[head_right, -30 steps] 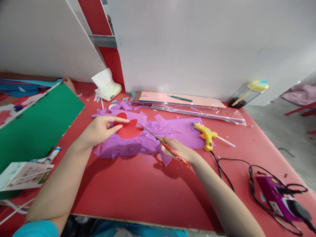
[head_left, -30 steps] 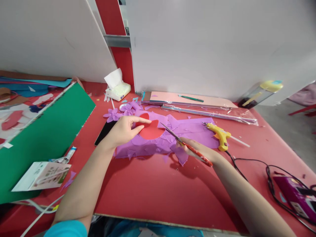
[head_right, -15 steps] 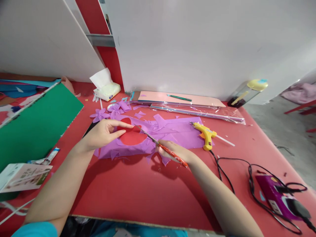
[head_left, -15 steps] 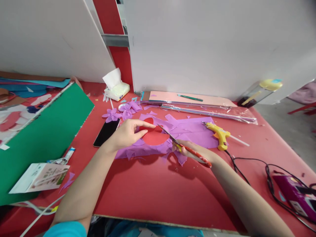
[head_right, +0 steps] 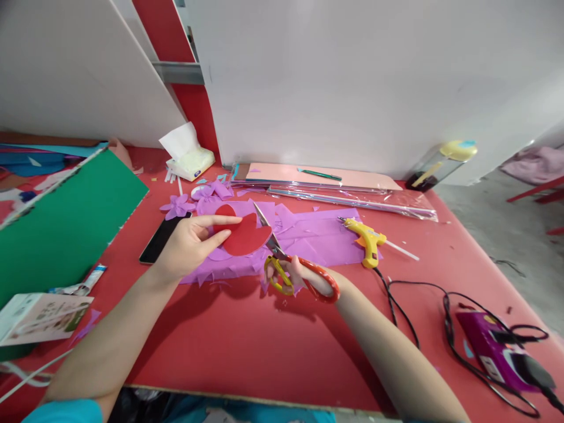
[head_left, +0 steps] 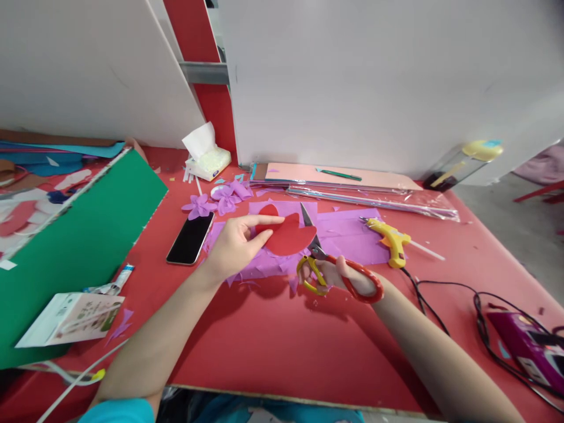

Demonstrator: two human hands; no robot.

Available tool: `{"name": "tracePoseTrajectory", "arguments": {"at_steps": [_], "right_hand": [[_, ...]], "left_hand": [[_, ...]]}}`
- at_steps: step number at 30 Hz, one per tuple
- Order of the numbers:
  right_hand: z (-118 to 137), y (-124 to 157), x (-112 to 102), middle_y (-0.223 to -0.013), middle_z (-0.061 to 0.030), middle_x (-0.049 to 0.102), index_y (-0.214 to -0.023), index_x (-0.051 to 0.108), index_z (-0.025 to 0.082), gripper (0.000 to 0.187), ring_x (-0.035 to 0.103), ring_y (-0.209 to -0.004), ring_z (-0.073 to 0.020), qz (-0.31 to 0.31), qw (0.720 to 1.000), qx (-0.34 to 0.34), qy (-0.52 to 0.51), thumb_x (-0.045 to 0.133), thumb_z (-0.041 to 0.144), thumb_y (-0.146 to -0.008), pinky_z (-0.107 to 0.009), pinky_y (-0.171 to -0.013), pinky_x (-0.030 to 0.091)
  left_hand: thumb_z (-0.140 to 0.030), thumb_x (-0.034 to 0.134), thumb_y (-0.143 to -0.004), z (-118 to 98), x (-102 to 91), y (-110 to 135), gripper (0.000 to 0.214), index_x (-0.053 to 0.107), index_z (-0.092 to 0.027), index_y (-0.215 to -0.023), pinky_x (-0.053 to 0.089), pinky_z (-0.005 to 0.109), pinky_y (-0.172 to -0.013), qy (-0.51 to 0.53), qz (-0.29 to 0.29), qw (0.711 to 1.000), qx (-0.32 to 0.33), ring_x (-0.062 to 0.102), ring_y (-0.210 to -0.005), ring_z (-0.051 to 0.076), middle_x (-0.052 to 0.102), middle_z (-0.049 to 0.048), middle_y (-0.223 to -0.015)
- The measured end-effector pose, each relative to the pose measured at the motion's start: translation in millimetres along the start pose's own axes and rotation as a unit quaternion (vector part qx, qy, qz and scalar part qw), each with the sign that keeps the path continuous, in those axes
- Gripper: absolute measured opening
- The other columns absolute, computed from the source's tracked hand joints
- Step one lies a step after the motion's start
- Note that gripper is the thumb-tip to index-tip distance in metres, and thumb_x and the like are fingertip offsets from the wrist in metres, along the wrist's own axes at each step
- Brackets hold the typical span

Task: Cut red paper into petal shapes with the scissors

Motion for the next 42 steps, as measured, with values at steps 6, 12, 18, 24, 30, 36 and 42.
{"name": "tracePoseTrajectory", "arguments": {"at_steps": [6, 12, 18, 24, 30, 36, 42], "right_hand": [[14.0, -6.9, 14.7, -0.087, -0.0077, 0.053, -0.093, 0.056, 0.016, 0.069, 0.043, -0.062, -0.0145, 0.012, 0.995, -0.023, -0.094, 0.025, 0.076, -0.079, -0.03, -0.059, 0.042], [28.8, -13.8, 32.5, -0.081, -0.0048, 0.048, -0.087, 0.054, 0.016, 0.069, 0.039, -0.062, -0.0134, 0.038, 0.987, -0.036, -0.15, 0.03, 0.08, -0.074, -0.027, -0.055, 0.036], [29.5, -17.1, 44.9, -0.076, -0.001, 0.038, -0.092, 0.051, 0.018, 0.071, 0.033, -0.06, -0.0133, -0.011, 0.986, -0.042, -0.159, 0.031, 0.082, -0.071, -0.026, -0.054, 0.031], [25.9, -17.2, 44.9, -0.073, -0.0002, 0.036, -0.09, 0.051, 0.02, 0.068, 0.03, -0.058, -0.014, -0.085, 0.992, -0.052, -0.077, 0.025, 0.08, -0.075, -0.029, -0.055, 0.03], [21.7, -17.8, 47.1, -0.073, 0.0003, 0.033, -0.088, 0.05, 0.02, 0.066, 0.028, -0.057, -0.0136, -0.085, 0.99, -0.063, -0.095, 0.026, 0.08, -0.075, -0.028, -0.053, 0.028], [24.6, -17.3, 50.1, -0.077, -0.0011, 0.037, -0.086, 0.048, 0.019, 0.066, 0.031, -0.057, -0.0123, -0.033, 0.98, -0.056, -0.186, 0.029, 0.081, -0.073, -0.025, -0.05, 0.027], [23.1, -17.7, 48.3, -0.073, -0.0011, 0.039, -0.085, 0.052, 0.017, 0.07, 0.032, -0.057, -0.0126, -0.01, 0.974, -0.039, -0.225, 0.029, 0.082, -0.071, -0.025, -0.05, 0.028]], "left_hand": [[-0.015, 0.058, -0.079, 3.1, 11.0, 5.5, 0.026, 0.068, -0.016, -0.103, 0.055, 0.028, -0.086, 0.033, -0.036, 0.999, 0.025, 0.066, -0.098, 0.018, 0.071, 0.005, -0.106], [-0.016, 0.054, -0.081, -2.4, 14.2, 12.4, 0.027, 0.068, -0.019, -0.104, 0.056, 0.031, -0.084, -0.033, -0.061, 0.996, 0.054, 0.066, -0.096, 0.019, 0.071, 0.0035, -0.105], [-0.016, 0.053, -0.082, -4.8, 18.0, 17.5, 0.028, 0.067, -0.02, -0.106, 0.057, 0.029, -0.068, -0.095, -0.084, 0.988, 0.084, 0.068, -0.075, 0.016, 0.072, 0.0034, -0.101], [-0.014, 0.054, -0.081, -8.1, 19.9, 21.5, 0.028, 0.068, -0.021, -0.105, 0.056, 0.03, -0.075, -0.116, -0.103, 0.982, 0.107, 0.068, -0.08, 0.016, 0.073, 0.0029, -0.1], [-0.012, 0.053, -0.081, -11.0, 21.3, 23.5, 0.027, 0.068, -0.02, -0.103, 0.056, 0.031, -0.079, -0.116, -0.106, 0.981, 0.112, 0.068, -0.085, 0.017, 0.073, 0.0021, -0.098], [-0.011, 0.053, -0.081, -10.2, 20.9, 21.5, 0.029, 0.068, -0.022, -0.103, 0.057, 0.031, -0.077, -0.123, -0.085, 0.984, 0.093, 0.069, -0.082, 0.017, 0.073, 0.0008, -0.097], [-0.012, 0.053, -0.081, -9.2, 21.0, 21.4, 0.028, 0.069, -0.023, -0.1, 0.056, 0.028, -0.071, -0.135, -0.084, 0.981, 0.115, 0.069, -0.076, 0.016, 0.074, 0.0011, -0.094]]}}
Point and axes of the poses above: each hand's wrist, its own y-axis away from the middle knuckle, its own x-axis out of the palm, z = x × y, the point moved 4 cm from there along -y, towards the middle knuckle
